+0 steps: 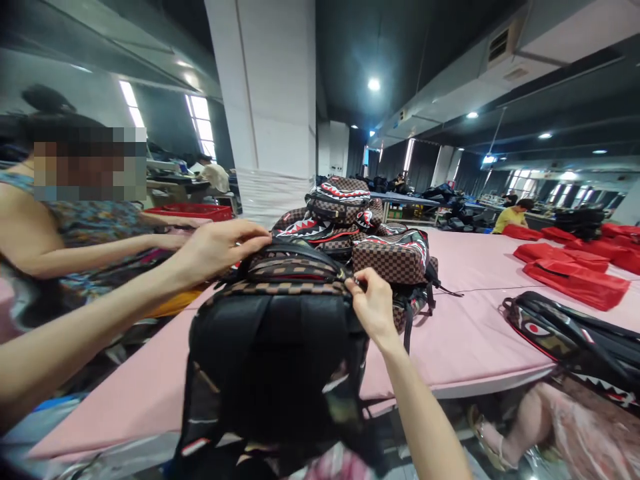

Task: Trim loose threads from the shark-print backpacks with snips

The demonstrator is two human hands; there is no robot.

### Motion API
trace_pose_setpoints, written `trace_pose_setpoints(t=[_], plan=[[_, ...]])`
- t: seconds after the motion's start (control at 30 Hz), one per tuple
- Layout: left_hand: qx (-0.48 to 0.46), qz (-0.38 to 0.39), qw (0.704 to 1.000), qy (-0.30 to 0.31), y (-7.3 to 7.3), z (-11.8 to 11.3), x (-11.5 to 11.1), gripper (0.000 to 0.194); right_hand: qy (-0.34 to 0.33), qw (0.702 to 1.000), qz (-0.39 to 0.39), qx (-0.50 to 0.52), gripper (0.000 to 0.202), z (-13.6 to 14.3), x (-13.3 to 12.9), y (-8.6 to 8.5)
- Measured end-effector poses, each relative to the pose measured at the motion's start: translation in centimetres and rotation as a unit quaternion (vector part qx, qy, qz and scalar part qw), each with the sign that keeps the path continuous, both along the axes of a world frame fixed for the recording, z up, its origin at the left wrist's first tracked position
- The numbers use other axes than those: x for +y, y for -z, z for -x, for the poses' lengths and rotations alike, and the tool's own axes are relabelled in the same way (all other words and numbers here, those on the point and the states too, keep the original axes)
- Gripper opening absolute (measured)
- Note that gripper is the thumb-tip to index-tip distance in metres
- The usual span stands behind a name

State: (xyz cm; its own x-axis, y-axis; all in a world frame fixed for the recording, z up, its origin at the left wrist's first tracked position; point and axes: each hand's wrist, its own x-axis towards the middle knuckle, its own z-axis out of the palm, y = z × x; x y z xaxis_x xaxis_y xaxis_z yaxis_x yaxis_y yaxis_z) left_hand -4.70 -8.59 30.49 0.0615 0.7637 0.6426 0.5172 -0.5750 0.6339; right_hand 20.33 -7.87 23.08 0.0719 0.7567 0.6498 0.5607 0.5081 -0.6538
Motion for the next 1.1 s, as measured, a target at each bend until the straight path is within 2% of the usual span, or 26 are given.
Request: trace_pose_setpoints(t=[0.03, 0.07, 0.13, 0.2, 0.3, 0.37, 0.53, 0.7, 0.8, 0.9, 0.97, 1.07, 1.1], plan=[[0.062, -0.081, 0.995, -0.020, 0.7, -0.4, -0.6, 0.018, -0.012, 1.000, 0.003, 0.010, 0.015, 0.2, -0.7, 0.5], [0.145, -0.160, 0.976, -0.029, 1.7, -1.0, -1.5, 0.022, -0.019, 1.000, 0.002, 0.018, 0.013, 0.4, -1.4, 0.8], [0.266, -0.281, 0.922, -0.027, 4.2, -2.5, -3.2, 0.019, -0.022, 0.999, -0.015, 0.024, 0.008, 0.7, -2.4, 1.3], [0.319, -0.340, 0.883, -0.059, 6.4, -3.6, -4.4, 0.018, -0.019, 0.999, -0.040, 0.014, 0.005, 0.8, -3.2, 1.3], [0.334, -0.357, 0.863, -0.125, 8.1, -4.2, -4.7, 0.023, -0.014, 0.998, -0.058, -0.024, 0.011, 0.6, -4.2, 0.9], [0.335, -0.346, 0.866, -0.136, 8.2, -4.3, -4.8, 0.022, 0.012, 0.995, -0.073, -0.066, 0.013, 0.7, -4.9, 0.5], [0.308, -0.339, 0.883, -0.099, 8.3, -4.5, -6.5, 0.020, 0.089, 0.972, -0.123, -0.177, 0.013, 1.5, -7.1, 0.2], [0.314, -0.355, 0.872, -0.120, 8.7, -4.5, -7.7, 0.024, 0.085, 0.967, -0.141, -0.194, 0.018, 1.1, -9.2, 1.3], [0.314, -0.350, 0.873, -0.130, 8.6, -4.7, -7.8, 0.023, 0.104, 0.967, -0.133, -0.192, 0.018, 0.8, -9.2, 1.5], [0.305, -0.354, 0.876, -0.118, 8.7, -5.0, -8.0, 0.022, 0.143, 0.962, -0.125, -0.194, 0.012, 0.9, -8.2, 0.9], [0.295, -0.343, 0.886, -0.104, 8.9, -4.9, -8.2, 0.023, 0.112, 0.972, -0.099, -0.180, 0.010, 0.7, -7.3, 0.3], [0.300, -0.333, 0.888, -0.100, 9.7, -4.7, -8.4, 0.027, -0.004, 0.994, -0.038, -0.107, 0.008, 0.1, -5.6, -0.9], [0.306, -0.334, 0.885, -0.103, 9.9, -4.6, -8.4, 0.030, -0.039, 0.996, -0.027, -0.080, 0.013, 0.1, -4.9, -1.3]])
